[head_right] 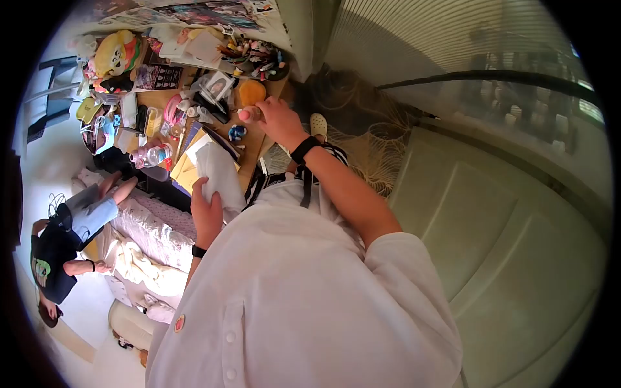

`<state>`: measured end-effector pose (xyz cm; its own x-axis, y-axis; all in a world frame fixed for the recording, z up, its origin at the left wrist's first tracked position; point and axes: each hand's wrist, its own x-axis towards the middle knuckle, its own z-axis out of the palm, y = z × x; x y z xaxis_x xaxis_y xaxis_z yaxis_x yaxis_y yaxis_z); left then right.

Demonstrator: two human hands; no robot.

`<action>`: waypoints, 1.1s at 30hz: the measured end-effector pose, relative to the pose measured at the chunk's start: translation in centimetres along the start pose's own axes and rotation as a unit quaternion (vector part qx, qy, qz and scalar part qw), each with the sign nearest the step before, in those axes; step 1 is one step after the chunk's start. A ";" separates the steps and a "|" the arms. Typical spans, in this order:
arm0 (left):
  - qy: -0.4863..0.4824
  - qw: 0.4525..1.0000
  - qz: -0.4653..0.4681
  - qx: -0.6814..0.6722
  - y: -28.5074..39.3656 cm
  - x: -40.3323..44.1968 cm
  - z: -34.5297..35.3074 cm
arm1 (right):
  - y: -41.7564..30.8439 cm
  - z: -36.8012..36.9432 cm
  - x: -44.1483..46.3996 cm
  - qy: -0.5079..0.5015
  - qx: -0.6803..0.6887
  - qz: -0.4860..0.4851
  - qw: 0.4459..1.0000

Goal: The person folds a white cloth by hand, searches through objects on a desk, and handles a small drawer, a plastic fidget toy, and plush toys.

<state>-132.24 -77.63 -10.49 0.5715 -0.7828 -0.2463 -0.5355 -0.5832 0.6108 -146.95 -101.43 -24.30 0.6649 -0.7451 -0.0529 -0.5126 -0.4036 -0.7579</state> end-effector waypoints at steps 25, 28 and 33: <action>-0.043 0.979 0.190 -0.057 18.6 2.1 1.0 | -2.5 -14.3 -6.2 -0.159 0.514 -0.034 0.843; -0.084 0.963 0.252 -0.055 23.7 4.1 5.7 | 0.8 -18.1 -5.7 -0.049 0.503 -0.071 0.860; -0.211 0.924 0.313 -0.061 32.2 6.3 13.4 | 10.3 -28.4 -8.0 -0.026 0.582 0.035 0.812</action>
<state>-154.24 -104.20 -2.49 -0.1327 -0.9885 -0.0719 -0.5909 0.0207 0.8065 -172.96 -114.69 -13.21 0.6937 -0.7090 -0.1266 0.2914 0.4370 -0.8510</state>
